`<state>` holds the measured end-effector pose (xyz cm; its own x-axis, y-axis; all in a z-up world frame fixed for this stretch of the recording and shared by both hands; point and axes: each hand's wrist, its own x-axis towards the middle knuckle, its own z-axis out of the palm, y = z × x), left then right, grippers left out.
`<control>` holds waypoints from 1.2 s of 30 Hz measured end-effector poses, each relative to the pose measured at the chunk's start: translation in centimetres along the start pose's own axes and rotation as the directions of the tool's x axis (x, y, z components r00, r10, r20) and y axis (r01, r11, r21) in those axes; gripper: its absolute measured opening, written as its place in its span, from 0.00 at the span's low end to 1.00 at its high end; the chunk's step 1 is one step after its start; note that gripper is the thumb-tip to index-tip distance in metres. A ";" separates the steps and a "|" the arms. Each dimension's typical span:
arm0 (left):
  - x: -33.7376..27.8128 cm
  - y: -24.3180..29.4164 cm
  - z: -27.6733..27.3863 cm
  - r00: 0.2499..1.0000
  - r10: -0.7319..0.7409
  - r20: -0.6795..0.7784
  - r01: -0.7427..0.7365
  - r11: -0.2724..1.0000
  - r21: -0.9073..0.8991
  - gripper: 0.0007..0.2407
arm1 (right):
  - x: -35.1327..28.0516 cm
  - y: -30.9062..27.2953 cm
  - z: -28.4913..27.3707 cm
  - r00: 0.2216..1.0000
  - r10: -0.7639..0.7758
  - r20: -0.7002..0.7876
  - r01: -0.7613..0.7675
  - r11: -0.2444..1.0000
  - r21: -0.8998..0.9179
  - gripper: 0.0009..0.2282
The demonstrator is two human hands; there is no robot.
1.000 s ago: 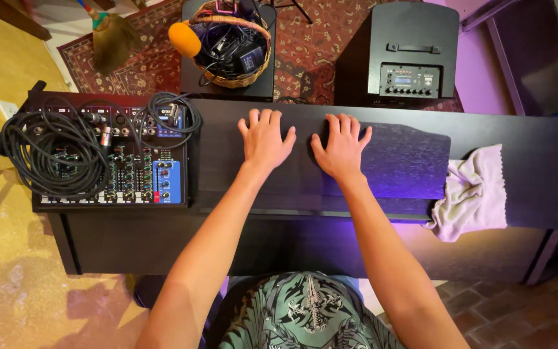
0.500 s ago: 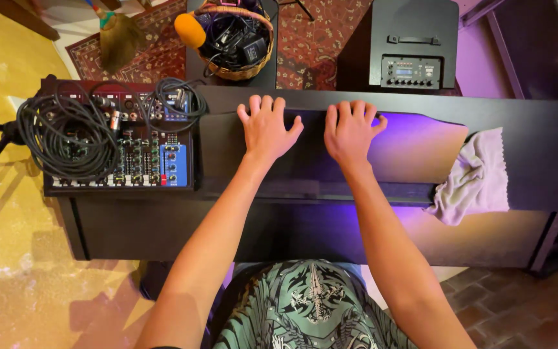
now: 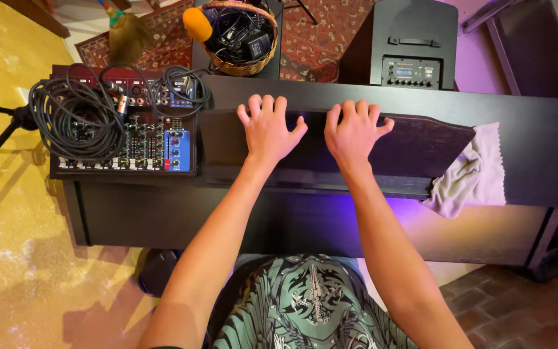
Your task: Cleaning a professional audio mixer and the surrounding desk area with a cloth.
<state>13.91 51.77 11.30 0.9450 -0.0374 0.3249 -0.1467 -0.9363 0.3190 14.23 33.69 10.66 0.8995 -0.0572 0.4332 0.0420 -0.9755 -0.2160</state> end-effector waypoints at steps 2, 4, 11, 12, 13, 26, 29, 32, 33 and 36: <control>-0.3 0.2 -0.4 1.000 0.001 -0.011 -0.001 1.000 0.002 0.21 | 0.5 -0.1 -0.5 0.999 -0.039 -0.032 0.039 0.999 -0.018 0.11; -0.5 0.4 -0.7 1.000 0.000 -0.015 0.000 1.000 0.003 0.21 | 0.9 0.1 -0.4 0.995 -0.076 -0.057 0.074 0.997 -0.039 0.13; 0.1 0.7 -2.5 0.999 -0.031 0.015 0.032 0.997 -0.070 0.18 | 3.0 0.1 -0.8 0.885 0.132 0.446 -0.085 0.989 -0.123 0.22; 0.3 0.6 -2.6 0.998 -0.041 0.037 0.044 0.996 -0.080 0.19 | 3.0 0.1 -0.8 0.864 0.146 0.481 -0.100 0.988 -0.121 0.22; 0.4 0.5 -2.6 0.998 -0.042 0.035 0.045 0.996 -0.078 0.19 | 3.3 0.0 -1.2 0.865 0.144 0.481 -0.098 0.988 -0.119 0.22; 0.9 0.2 -5.1 0.944 -0.094 0.316 0.136 0.985 -0.111 0.23 | 6.6 0.0 -2.4 0.393 0.148 0.907 -0.092 0.988 -0.122 0.27; 0.5 0.4 -5.5 0.929 -0.119 0.351 0.163 0.982 -0.097 0.23 | 6.4 1.0 -1.0 0.292 0.113 0.950 -0.087 0.992 -0.092 0.28; 0.4 0.5 -5.7 0.925 -0.140 0.352 0.185 0.978 -0.096 0.23 | 6.9 1.2 -0.8 0.221 0.073 0.972 -0.112 0.993 -0.049 0.29; 0.3 0.5 -5.7 0.928 -0.141 0.346 0.186 0.978 -0.099 0.23 | 7.0 1.1 -1.0 0.188 0.058 0.980 -0.133 0.991 -0.033 0.29; 0.3 0.8 -6.1 0.918 -0.155 0.366 0.198 0.977 -0.083 0.23 | 6.7 2.5 2.6 0.121 0.009 0.993 -0.146 0.989 0.009 0.28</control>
